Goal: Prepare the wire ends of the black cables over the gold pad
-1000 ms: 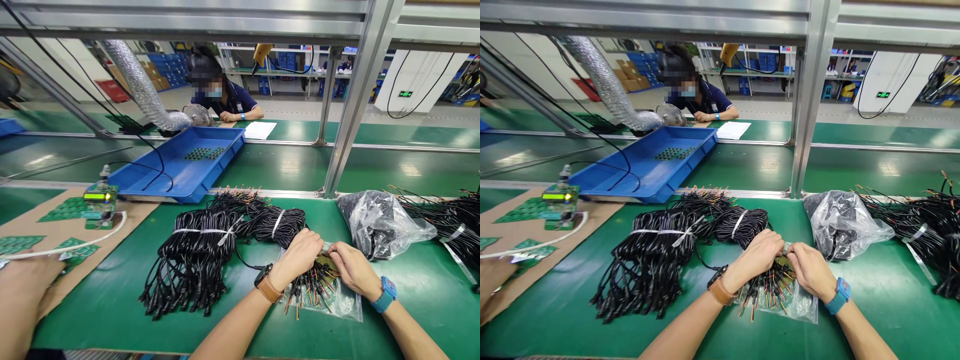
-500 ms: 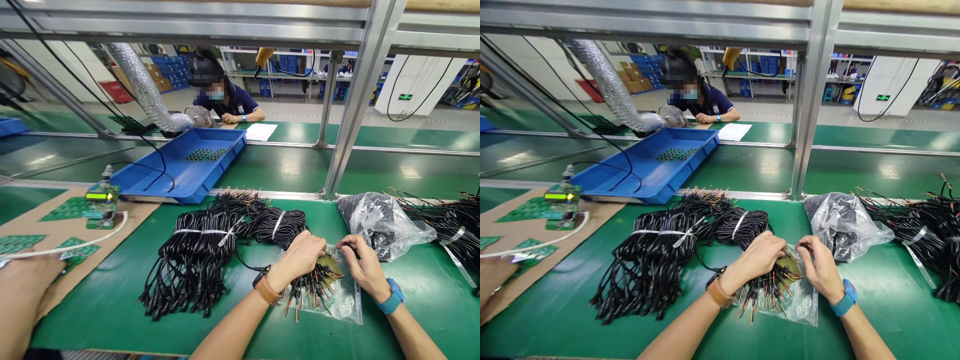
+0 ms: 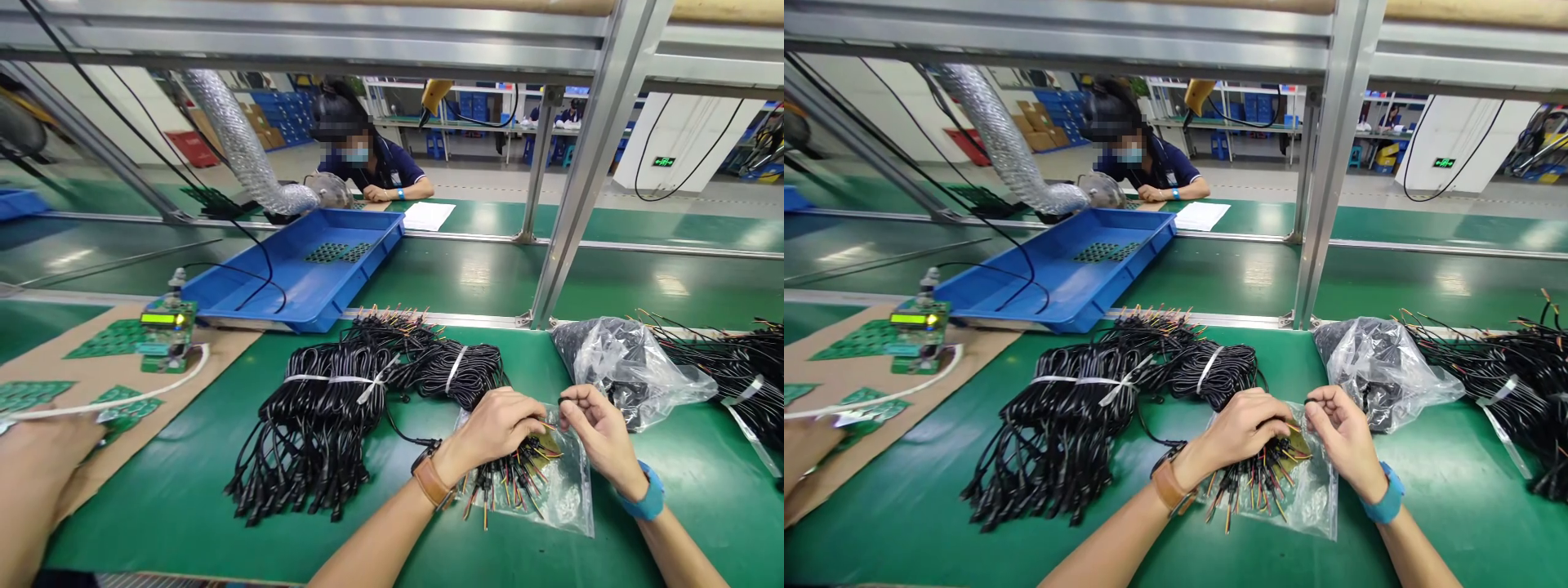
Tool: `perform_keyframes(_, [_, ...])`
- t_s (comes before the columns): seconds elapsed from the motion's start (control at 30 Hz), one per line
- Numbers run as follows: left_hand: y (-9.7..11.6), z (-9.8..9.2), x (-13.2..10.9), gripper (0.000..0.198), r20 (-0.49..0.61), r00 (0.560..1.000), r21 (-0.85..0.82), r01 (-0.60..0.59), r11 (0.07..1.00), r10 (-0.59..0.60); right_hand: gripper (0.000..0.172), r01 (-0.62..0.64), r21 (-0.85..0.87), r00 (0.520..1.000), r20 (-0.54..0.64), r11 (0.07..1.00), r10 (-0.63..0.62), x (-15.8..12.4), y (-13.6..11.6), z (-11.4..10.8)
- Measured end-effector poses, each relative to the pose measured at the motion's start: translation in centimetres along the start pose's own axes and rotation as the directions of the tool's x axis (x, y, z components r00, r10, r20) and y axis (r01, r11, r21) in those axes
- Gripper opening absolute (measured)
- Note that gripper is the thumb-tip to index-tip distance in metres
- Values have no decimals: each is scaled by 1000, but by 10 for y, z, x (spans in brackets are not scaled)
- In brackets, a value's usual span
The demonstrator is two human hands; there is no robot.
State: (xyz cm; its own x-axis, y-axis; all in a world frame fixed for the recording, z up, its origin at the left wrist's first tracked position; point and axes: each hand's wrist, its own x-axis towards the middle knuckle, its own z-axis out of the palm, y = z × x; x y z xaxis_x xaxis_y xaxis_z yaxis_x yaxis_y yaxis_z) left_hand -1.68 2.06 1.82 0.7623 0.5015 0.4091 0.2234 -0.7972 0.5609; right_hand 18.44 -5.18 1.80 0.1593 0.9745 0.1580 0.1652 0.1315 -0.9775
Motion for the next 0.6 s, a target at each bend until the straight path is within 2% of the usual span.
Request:
perform_keyframes(0.13, [7, 0, -1, 18, -105, 994, 4, 13, 1000, -13, 36, -107, 133, 991, 100, 985, 94, 1, -3, 3])
perform_keyframes(0.33, [11, 2, 1, 18, -277, 959, -28, 56, 998, -61, 36, -218, 276, 961, 228, 936, 157, 1, -5, 3])
perform_keyframes(0.6, [10, 5, 1, 17, -301, 953, -27, 36, 999, -43, 34, -258, 334, 948, 268, 907, 171, 0, -5, 5])
